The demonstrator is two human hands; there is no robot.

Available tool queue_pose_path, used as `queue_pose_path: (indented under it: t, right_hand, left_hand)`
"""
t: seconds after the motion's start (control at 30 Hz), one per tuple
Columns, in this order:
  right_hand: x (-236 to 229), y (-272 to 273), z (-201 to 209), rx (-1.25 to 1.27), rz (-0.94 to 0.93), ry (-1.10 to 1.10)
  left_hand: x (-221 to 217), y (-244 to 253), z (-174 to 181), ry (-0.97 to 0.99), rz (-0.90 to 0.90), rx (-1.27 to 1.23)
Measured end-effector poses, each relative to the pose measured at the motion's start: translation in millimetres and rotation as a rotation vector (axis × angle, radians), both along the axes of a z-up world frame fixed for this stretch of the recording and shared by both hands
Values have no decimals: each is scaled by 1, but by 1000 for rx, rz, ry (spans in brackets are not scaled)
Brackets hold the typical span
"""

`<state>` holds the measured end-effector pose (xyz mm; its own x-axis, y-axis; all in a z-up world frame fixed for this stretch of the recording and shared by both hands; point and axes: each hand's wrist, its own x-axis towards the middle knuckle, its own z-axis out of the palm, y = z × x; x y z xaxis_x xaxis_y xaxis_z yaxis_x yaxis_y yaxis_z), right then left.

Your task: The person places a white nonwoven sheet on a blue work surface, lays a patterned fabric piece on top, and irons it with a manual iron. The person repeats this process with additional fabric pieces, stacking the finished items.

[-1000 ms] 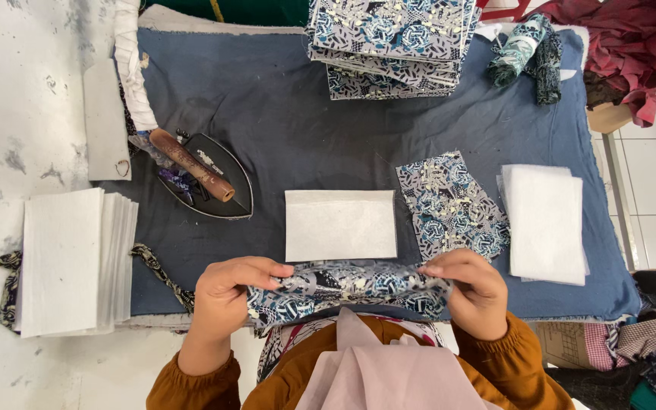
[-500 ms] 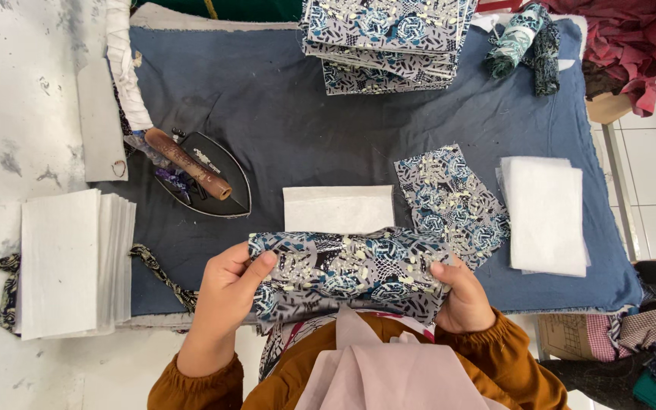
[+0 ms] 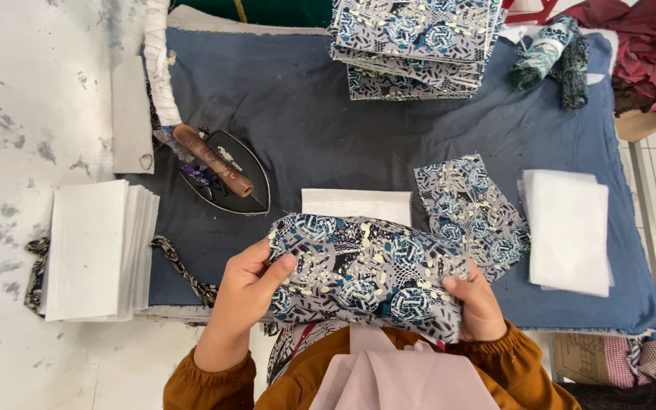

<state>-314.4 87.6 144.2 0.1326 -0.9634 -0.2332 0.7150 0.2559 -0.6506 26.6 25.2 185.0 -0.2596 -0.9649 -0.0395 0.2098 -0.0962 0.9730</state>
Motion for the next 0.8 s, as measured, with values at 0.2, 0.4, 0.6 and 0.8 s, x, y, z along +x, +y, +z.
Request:
queue_pose_path:
  t: [0.2, 0.4, 0.6, 0.8]
  right_hand:
    - [14, -10, 4, 109, 19, 193]
    - [13, -10, -3, 118, 43, 196]
    - [1, -7, -33, 22, -12, 222]
    - [-15, -6, -43, -324, 29, 137]
  left_hand:
    - [6, -3, -11, -132, -5, -7]
    - [8, 0, -15, -78, -8, 16]
    - [11, -3, -14, -156, -8, -82]
    - [18, -6, -9, -143, -55, -303]
